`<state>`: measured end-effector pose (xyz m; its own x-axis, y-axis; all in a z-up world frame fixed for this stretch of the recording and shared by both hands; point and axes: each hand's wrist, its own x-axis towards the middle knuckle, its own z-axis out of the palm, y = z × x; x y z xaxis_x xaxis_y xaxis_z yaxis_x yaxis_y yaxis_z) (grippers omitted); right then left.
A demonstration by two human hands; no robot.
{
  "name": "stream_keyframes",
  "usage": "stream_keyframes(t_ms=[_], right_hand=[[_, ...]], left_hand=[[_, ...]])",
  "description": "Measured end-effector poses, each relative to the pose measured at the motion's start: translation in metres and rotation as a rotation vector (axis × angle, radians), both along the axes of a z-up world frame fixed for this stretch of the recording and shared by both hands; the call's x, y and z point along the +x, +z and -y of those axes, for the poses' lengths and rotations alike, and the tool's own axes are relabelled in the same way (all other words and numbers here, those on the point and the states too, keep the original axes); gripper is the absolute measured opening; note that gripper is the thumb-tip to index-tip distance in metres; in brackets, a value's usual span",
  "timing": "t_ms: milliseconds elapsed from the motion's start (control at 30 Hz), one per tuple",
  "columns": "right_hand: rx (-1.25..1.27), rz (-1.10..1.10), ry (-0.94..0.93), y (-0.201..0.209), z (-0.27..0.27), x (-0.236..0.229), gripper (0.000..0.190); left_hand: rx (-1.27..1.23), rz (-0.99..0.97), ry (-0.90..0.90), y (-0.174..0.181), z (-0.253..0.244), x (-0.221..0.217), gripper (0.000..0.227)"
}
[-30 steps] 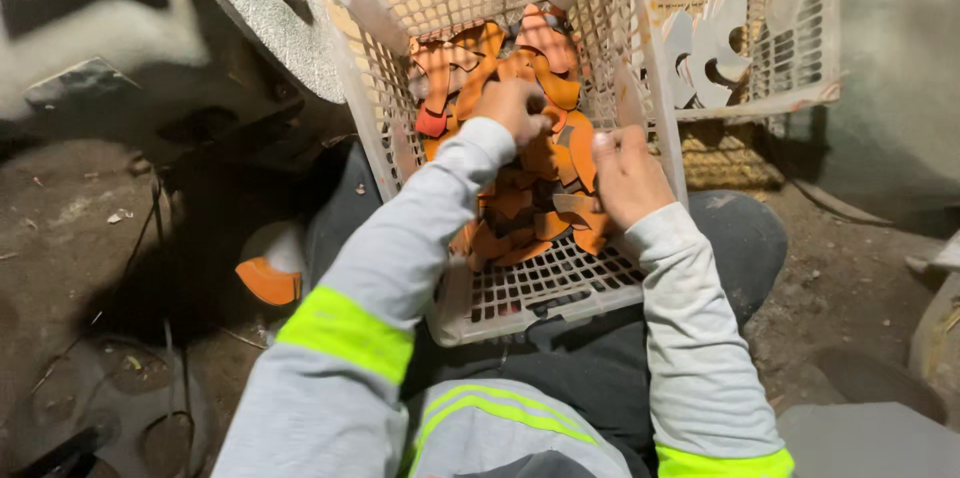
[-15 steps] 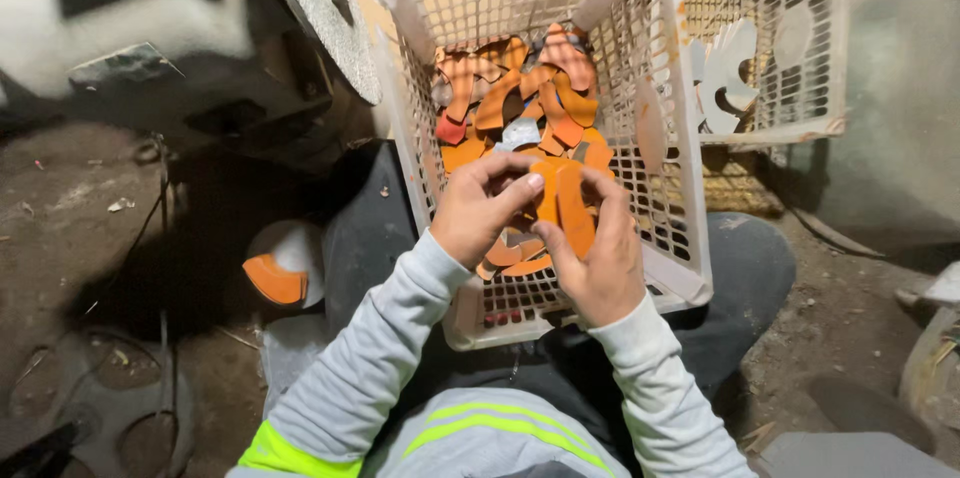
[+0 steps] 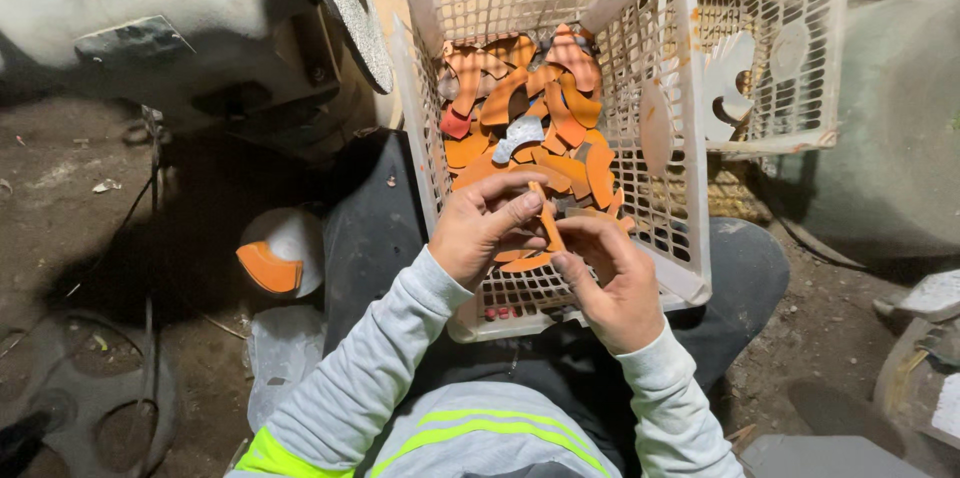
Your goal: The person sits on the floor and repeatedly picks orange rubber pieces from a white plastic crate, inspects them by hand, and places them into a small white bucket. The person handles the pieces one at a time, turning them over to check edges and surfaces before moving them.
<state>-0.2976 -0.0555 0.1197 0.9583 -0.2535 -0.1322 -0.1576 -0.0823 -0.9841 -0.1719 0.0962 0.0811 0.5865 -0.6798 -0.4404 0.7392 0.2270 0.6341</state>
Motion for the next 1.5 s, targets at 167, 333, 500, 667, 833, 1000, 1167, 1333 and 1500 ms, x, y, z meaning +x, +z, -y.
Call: stream_keyframes(t_ms=[167, 333, 500, 667, 833, 1000, 1167, 1333, 1500], right_hand=[[0.106, -0.033, 0.017, 0.0, 0.005, -0.005, 0.029], [0.098, -0.093, 0.049, -0.009, 0.014, -0.014, 0.03], [0.119, -0.153, -0.225, -0.023, 0.021, -0.015, 0.024], [0.166, -0.188, -0.358, -0.016, 0.037, -0.014, 0.023], [0.167, -0.164, -0.345, -0.011, 0.052, -0.014, 0.028], [-0.119, -0.239, -0.223, -0.013, 0.064, -0.011, 0.025], [-0.522, -0.438, 0.156, -0.022, 0.077, 0.008, 0.026], [-1.213, -0.169, 0.499, -0.054, 0.067, 0.049, 0.052], [-1.093, -0.189, 0.675, -0.146, 0.008, 0.141, 0.018]], left_hand=[[0.038, 0.013, -0.015, 0.001, 0.003, -0.001, 0.041], [0.084, 0.027, 0.009, -0.005, 0.001, -0.004, 0.037], [0.13, 0.095, 0.133, -0.004, -0.003, -0.001, 0.027], [0.145, 0.262, 0.195, 0.012, -0.023, 0.014, 0.024], [0.145, 0.388, 0.308, 0.032, -0.034, 0.039, 0.021], [0.067, 0.329, 0.327, 0.041, -0.044, 0.039, 0.019], [0.029, 0.15, 0.327, 0.038, -0.061, 0.024, 0.021], [-0.021, 0.092, 0.35, 0.036, -0.08, 0.022, 0.021], [-0.015, 0.006, 0.275, 0.028, -0.074, 0.009, 0.021]])
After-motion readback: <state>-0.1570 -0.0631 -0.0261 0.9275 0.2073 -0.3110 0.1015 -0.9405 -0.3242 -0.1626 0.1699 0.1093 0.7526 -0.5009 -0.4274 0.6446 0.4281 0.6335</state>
